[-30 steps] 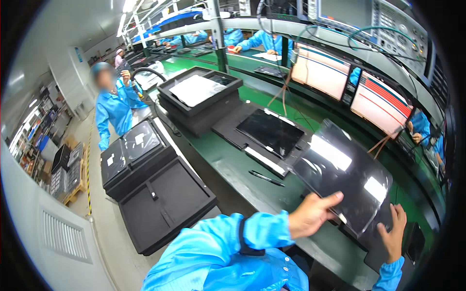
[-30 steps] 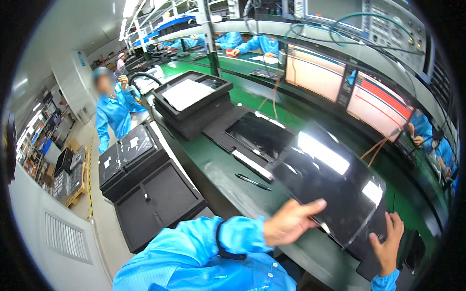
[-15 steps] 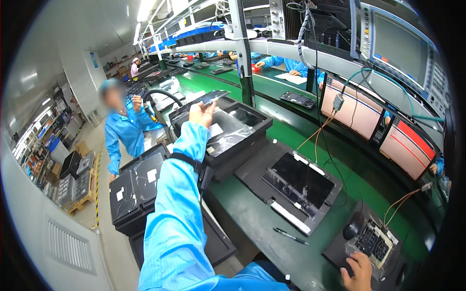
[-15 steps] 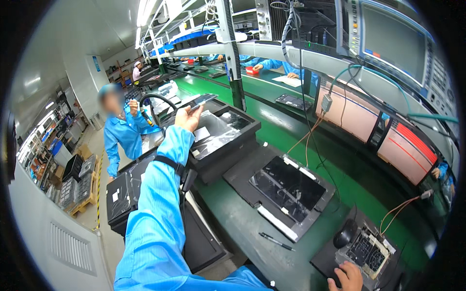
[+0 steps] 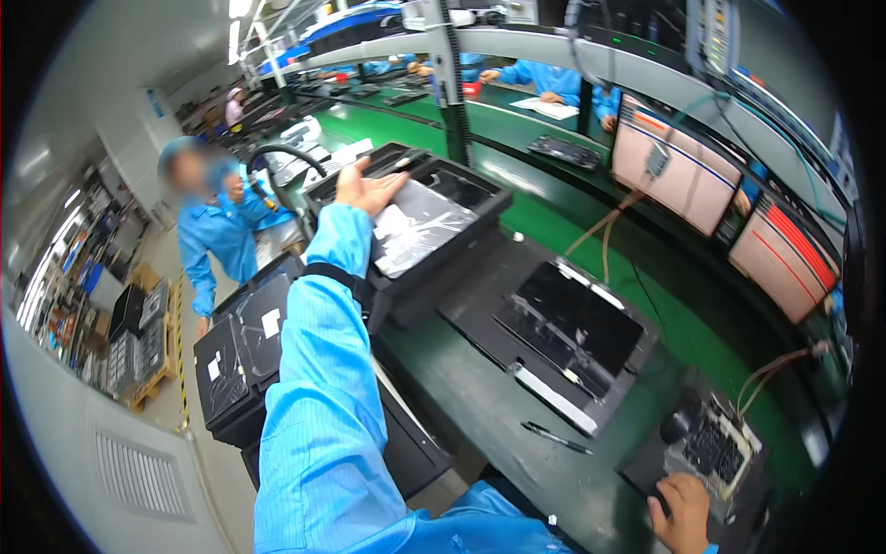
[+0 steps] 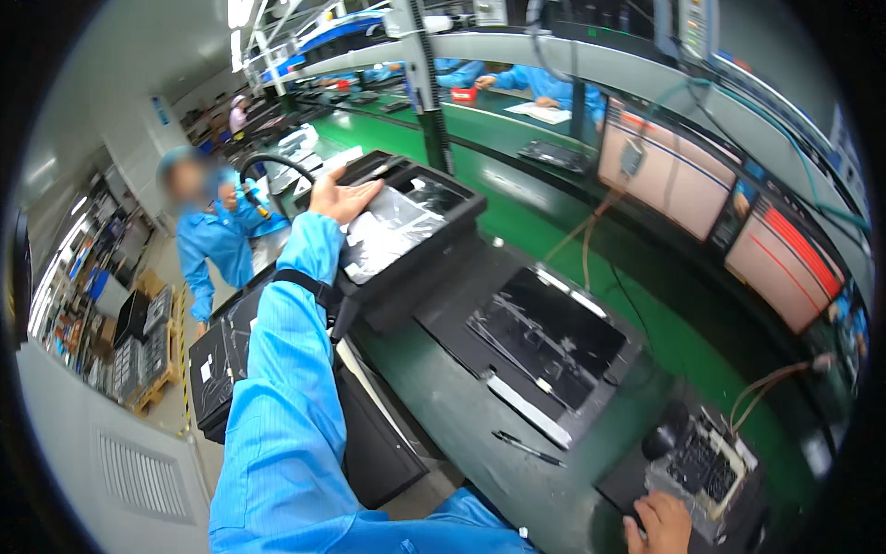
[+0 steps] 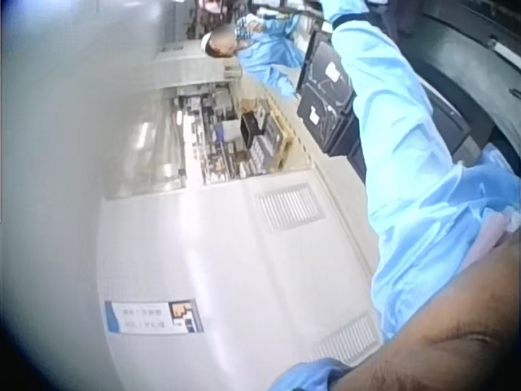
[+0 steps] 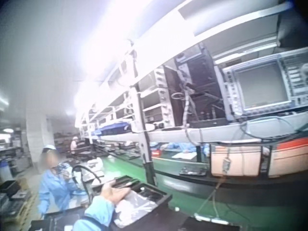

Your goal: Testing and packaging tablet computers on an electronics assembly line.

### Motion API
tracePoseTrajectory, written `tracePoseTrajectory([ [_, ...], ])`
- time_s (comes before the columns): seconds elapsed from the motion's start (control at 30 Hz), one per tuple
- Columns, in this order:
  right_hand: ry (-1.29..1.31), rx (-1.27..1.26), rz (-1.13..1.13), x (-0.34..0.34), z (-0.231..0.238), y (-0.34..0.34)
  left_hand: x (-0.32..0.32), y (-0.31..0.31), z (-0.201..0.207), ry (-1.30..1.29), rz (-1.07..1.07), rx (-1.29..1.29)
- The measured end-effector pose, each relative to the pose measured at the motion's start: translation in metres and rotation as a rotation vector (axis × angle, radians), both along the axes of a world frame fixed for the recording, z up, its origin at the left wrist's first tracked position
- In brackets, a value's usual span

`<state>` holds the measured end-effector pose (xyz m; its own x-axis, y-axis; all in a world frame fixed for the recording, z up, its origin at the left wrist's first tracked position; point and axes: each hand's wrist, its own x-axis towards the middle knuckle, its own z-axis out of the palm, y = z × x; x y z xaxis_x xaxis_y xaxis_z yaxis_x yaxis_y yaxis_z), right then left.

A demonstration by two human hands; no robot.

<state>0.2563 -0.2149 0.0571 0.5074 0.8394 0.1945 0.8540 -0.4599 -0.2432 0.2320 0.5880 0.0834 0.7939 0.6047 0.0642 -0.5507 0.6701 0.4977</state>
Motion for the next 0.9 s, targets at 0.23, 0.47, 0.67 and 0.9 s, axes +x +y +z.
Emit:
tracePoseTrajectory([
  [0.23,-0.126,0.107,0.008,-0.019,0.0,-0.044,-0.002,-0.051,0.052,0.582,0.027,0.217],
  [0.47,-0.43,0.156,-0.725,0.034,-0.025,-0.249,0.009,-0.325,0.063,0.215,-0.218,1.086],
  [0.67,-0.493,0.1,-1.043,0.056,-0.079,-0.359,-0.066,-0.596,-0.051,0.154,-0.56,1.629],
  [0.9,-0.562,0.19,-0.993,0.053,-0.112,-0.394,-0.079,-0.714,-0.126,0.122,-0.467,1.632],
])
